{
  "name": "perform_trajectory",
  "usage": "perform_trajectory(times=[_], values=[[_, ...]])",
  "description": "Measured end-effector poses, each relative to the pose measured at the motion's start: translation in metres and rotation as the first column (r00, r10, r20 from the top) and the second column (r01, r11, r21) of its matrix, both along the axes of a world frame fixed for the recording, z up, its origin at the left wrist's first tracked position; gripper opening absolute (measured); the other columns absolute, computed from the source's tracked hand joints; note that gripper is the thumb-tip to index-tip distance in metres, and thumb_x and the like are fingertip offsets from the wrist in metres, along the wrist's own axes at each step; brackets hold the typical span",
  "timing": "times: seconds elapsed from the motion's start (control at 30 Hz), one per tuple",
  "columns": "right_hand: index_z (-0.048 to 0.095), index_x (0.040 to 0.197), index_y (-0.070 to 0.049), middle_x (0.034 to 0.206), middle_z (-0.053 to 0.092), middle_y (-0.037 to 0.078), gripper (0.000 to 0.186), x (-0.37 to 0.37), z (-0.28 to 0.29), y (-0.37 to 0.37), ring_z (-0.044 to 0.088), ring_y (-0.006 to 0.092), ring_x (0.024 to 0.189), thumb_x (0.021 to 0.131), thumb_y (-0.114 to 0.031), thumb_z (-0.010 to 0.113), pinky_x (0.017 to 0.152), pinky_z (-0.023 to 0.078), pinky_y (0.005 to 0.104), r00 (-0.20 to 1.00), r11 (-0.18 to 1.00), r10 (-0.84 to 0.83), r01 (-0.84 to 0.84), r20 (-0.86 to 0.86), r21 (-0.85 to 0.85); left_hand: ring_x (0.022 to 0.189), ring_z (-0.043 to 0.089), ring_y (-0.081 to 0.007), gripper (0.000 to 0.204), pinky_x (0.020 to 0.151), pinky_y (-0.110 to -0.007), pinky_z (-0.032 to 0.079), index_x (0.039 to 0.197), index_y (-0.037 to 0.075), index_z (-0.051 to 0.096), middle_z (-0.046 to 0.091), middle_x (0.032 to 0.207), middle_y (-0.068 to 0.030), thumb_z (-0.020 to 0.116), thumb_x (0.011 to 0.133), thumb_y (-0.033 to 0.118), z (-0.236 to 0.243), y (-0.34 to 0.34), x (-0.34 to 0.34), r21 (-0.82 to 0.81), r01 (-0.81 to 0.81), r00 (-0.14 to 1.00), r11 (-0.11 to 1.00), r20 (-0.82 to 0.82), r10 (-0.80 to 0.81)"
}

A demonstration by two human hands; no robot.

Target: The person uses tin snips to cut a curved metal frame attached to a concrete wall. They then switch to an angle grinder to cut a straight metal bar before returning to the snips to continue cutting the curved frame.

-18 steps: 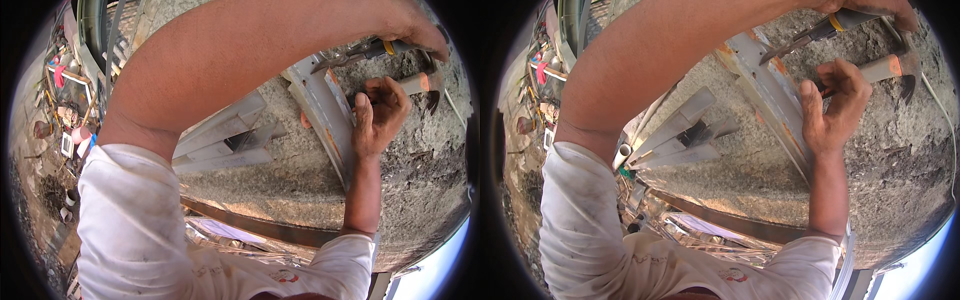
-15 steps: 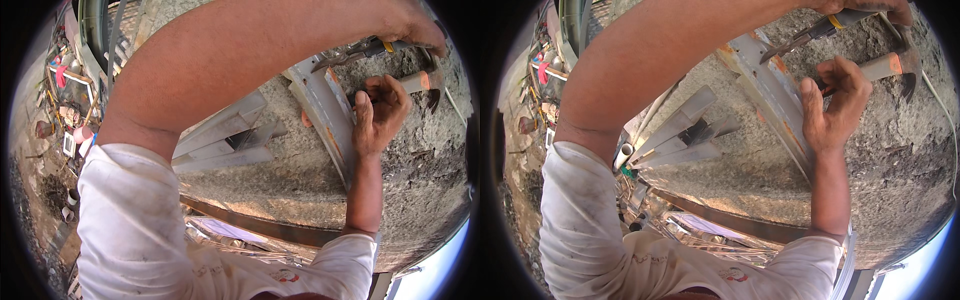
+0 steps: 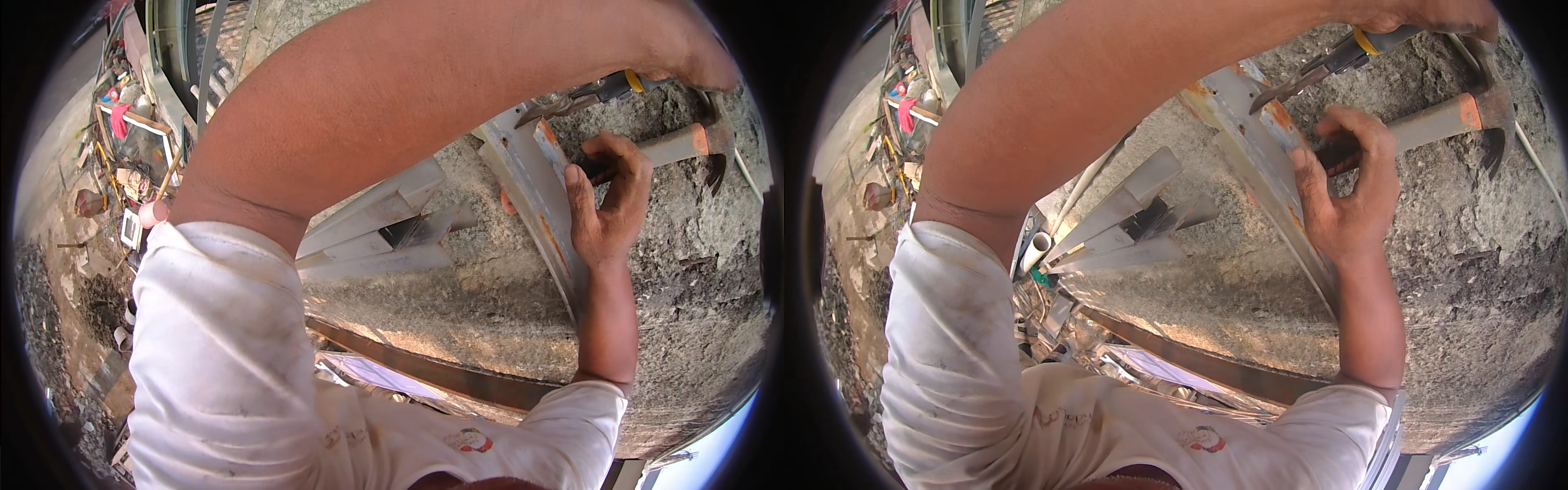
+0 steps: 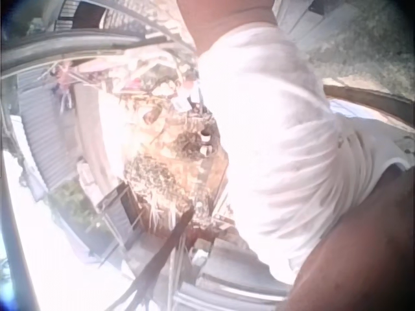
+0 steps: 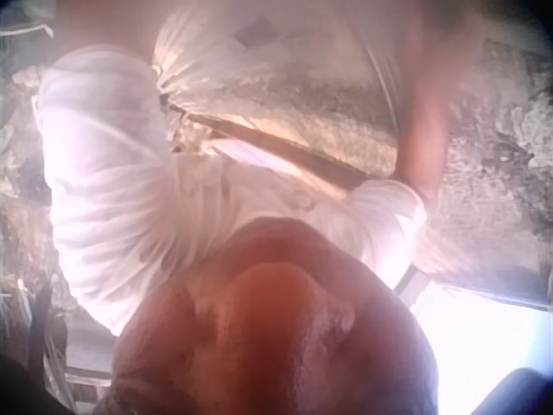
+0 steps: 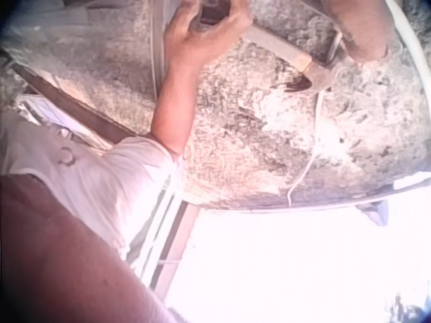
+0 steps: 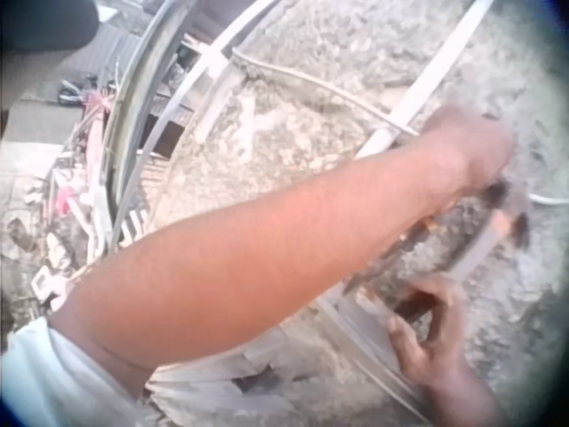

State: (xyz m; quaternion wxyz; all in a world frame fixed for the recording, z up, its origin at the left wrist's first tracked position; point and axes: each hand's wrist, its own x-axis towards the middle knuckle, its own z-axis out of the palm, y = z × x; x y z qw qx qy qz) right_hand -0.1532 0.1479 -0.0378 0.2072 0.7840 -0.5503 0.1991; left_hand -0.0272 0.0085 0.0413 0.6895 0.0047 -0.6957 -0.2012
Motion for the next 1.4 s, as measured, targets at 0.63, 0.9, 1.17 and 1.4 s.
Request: perform_trajectory(times=[0.63, 0.9, 1.17, 1.4], values=[[0.053, 0.119, -0.003, 0.105, 0.058, 0.011, 0.041, -0.003, -0.005, 0.007, 0.06, 0.0169, 0.085, 0.083, -0.004, 0.074, 0.074, 0.052, 0.0287, 0.994, 0.999, 0.05, -0.052, 0.094, 0.014, 0.065, 0.06, -0.0244, 0.022, 0.059, -0.034, 0.049, 0.094, -0.014, 0.056, 0.06, 0.079, -0.0195, 0.057, 0.081, 0.004, -0.044, 0.066, 0.071, 0.269, 0.324, 0.927, 0.907, -0.281, -0.247], [0.058, 0.111, -0.006, 0.1, 0.061, 0.01, 0.045, 0.014, -0.001, 0.009, 0.059, 0.0284, 0.093, 0.073, -0.01, 0.081, 0.086, 0.044, 0.0418, 0.993, 0.995, -0.003, 0.014, -0.114, 0.095, 0.066, 0.046, -0.013, 0.022, 0.051, -0.024, 0.038, 0.098, -0.003, 0.048, 0.049, 0.079, -0.0088, 0.059, 0.08, -0.003, -0.047, 0.03, 0.079, 0.001, 0.587, 0.796, 0.81, -0.185, -0.577], [0.055, 0.113, -0.011, 0.108, 0.056, 0.008, 0.051, 0.014, -0.007, 0.018, 0.056, 0.0293, 0.102, 0.07, -0.014, 0.083, 0.084, 0.038, 0.0438, 0.953, 0.996, -0.045, 0.067, -0.3, 0.061, 0.068, 0.046, -0.0102, 0.038, 0.058, -0.021, 0.042, 0.107, -0.002, 0.049, 0.05, 0.082, -0.0061, 0.073, 0.079, 0.008, -0.069, 0.024, 0.049, -0.243, 0.408, 0.793, 0.88, -0.383, -0.474], [0.054, 0.11, -0.011, 0.106, 0.055, 0.009, 0.046, 0.014, -0.005, 0.019, 0.054, 0.0287, 0.103, 0.072, -0.012, 0.081, 0.084, 0.038, 0.0425, 0.982, 0.987, 0.012, 0.019, -0.188, 0.16, 0.1, 0.05, -0.0248, 0.054, 0.096, -0.045, 0.041, 0.131, -0.007, 0.037, 0.048, 0.108, -0.0148, 0.054, 0.08, 0.004, -0.104, 0.033, 0.081, -0.262, 0.656, 0.672, 0.708, -0.224, -0.706]])
